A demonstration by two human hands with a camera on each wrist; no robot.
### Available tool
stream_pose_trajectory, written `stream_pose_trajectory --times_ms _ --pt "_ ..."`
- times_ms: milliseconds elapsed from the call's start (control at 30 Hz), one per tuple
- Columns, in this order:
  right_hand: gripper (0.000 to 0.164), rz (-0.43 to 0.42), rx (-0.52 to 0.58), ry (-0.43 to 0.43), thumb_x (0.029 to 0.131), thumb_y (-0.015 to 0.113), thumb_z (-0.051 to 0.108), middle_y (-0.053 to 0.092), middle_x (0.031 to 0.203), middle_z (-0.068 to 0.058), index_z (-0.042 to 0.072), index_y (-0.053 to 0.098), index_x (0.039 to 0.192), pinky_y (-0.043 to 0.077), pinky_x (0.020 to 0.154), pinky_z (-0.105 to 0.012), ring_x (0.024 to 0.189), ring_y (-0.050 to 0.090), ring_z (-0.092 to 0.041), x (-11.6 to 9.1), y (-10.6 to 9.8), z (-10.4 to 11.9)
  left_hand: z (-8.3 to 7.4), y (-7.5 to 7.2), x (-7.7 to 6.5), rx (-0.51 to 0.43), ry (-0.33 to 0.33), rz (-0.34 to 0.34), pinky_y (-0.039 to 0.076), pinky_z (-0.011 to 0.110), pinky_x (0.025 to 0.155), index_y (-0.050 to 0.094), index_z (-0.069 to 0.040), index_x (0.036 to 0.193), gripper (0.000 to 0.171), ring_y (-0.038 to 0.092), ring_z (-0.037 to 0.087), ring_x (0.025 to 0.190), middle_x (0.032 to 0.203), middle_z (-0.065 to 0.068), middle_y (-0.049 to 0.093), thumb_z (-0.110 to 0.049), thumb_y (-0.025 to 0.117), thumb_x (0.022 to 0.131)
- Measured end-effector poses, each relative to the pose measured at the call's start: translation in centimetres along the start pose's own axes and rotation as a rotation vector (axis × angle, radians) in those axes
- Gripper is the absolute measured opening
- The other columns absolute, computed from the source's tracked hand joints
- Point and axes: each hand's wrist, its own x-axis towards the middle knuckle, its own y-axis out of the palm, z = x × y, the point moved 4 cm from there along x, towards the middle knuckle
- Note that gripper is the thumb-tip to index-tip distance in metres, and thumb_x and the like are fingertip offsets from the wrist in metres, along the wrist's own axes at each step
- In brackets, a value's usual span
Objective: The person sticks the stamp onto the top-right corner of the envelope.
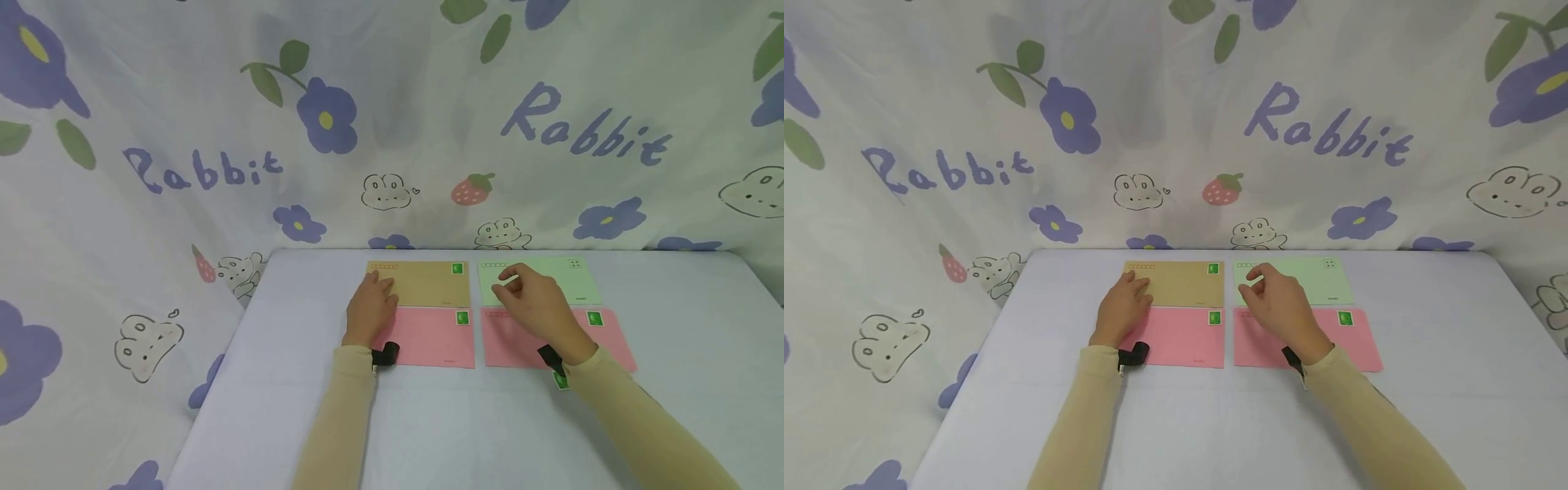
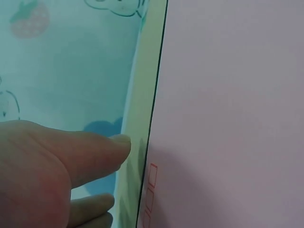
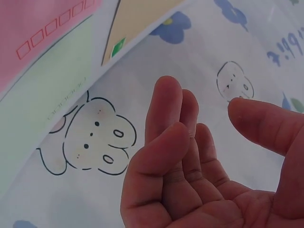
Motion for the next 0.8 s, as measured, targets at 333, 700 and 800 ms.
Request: stream_pose_trajectory --times_ms 333,700,800 --pt "0.031 -0.042 -0.011 -0.019 0.091 0.056 0.035 0.068 0.089 -0.003 0.009 0.058 0.107 0.05 0.07 -0.039 0.081 0.064 -0.02 -1.9 -0.6 -0.4 -0.4 -0.6 -0.2 -0.039 0.031 -0.052 0.029 0.042 0.108 0.056 -0.008 0.128 0.043 0.032 0.032 0.133 0.143 0.017 0.038 -0.025 0.06 0.089" --pt "0.027 -0.077 -0.026 -0.034 0.09 0.058 0.034 0.068 0.086 -0.001 0.01 0.059 0.104 0.05 0.068 -0.036 0.078 0.064 -0.018 -3.8 -0.9 -1.1 -1.1 -0.7 -0.1 -0.054 0.033 -0.04 0.026 0.039 0.11 0.055 -0.011 0.13 0.044 0.033 0.028 0.134 0.144 0.011 0.039 -0.027 0.059 0.089" --pt "0.029 -0.072 -0.022 -0.023 0.09 0.057 0.035 0.068 0.088 -0.001 0.011 0.058 0.106 0.05 0.069 -0.036 0.079 0.064 -0.017 -4.4 -1.1 -1.3 -1.4 -0.7 -0.1 -0.054 0.046 -0.053 0.028 0.039 0.109 0.055 -0.012 0.13 0.045 0.035 0.027 0.132 0.143 0.011 0.04 -0.027 0.06 0.088"
